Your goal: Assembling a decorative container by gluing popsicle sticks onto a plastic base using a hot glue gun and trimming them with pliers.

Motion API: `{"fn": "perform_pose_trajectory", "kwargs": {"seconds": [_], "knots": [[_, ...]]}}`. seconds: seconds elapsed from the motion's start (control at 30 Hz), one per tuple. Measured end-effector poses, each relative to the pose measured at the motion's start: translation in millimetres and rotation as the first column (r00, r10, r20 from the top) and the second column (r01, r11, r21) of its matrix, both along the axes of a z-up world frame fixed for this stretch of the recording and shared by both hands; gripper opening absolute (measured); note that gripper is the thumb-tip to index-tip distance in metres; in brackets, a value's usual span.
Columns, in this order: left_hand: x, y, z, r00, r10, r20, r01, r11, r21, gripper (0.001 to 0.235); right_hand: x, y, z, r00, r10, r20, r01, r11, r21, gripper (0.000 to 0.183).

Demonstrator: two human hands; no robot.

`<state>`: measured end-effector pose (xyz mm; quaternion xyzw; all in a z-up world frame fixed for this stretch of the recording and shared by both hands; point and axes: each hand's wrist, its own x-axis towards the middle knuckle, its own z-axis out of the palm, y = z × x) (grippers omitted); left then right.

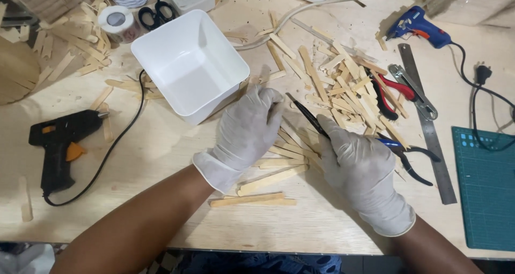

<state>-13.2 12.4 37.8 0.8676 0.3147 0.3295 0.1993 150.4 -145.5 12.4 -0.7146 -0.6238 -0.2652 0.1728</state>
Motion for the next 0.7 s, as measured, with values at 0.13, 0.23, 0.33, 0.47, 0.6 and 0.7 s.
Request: {"fn": "perform_pose_trajectory", "kwargs": {"seconds": [0.13,0.23,0.33,0.47,0.6,0.7], "knots": [[0,5,-7,1.000,0.029,0.006,-0.029,1.000,-0.007,0.006,3,-1,4,0.998,-0.009,0.057,0.003,0.994,0.107,0.031],[-1,2,-3,0.990,-0.045,0.136,0.052,0.997,-0.050,0.008,13,9,0,0.983,-0.089,0.160,0.065,0.987,0.149,0.027],[6,2,-10,0.965,-0.117,0.236,0.160,0.972,-0.170,0.011,15,20,-2,0.971,-0.135,0.196,0.130,0.991,0.038,0.024],[3,14,-24,0.977,-0.020,0.212,0.104,0.914,-0.391,0.009,16,22,-1,0.993,-0.114,-0.040,0.118,0.988,0.104,0.025],[-4,11,-14,0.967,-0.006,0.254,0.147,0.829,-0.540,0.007,27,23,-10,0.935,-0.219,-0.280,0.215,0.976,-0.045,0.023],[-3,1,-9,0.951,0.001,0.310,0.216,0.716,-0.664,0.008,22,36,-9,0.923,-0.255,-0.288,0.209,0.961,-0.181,0.017]]}}
